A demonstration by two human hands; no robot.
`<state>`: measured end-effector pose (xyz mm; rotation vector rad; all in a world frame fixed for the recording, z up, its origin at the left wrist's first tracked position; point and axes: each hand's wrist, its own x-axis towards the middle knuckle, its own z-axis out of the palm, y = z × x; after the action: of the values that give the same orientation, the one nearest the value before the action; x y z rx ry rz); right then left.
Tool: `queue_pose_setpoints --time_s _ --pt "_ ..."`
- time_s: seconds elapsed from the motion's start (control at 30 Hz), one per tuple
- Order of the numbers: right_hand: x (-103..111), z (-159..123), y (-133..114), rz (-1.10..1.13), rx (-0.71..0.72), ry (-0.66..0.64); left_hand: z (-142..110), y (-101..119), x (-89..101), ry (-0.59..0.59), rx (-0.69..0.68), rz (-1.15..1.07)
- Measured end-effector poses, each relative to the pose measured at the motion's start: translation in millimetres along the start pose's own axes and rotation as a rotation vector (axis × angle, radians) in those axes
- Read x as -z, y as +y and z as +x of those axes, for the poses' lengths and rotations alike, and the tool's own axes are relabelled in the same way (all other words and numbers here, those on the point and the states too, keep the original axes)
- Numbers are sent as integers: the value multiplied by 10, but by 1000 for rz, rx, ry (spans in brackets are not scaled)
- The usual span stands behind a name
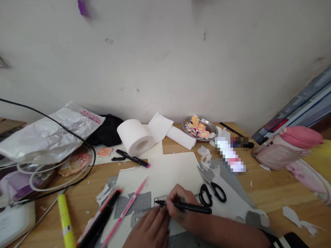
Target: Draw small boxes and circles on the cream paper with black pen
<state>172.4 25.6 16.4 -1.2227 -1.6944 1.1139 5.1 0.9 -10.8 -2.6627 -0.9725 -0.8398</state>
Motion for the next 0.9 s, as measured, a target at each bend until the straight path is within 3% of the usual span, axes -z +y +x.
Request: queue_pose_setpoints --time_s 0.47,0.63,0.9 --pt "-4 -3 -8 -47 -1 6 5 2 -9 22 6 5" --pt "2 16 -65 -32 -71 5 -3 10 -2 33 10 6" --pt "-17 12 38 23 -90 38 13 6 13 -33 2 17"
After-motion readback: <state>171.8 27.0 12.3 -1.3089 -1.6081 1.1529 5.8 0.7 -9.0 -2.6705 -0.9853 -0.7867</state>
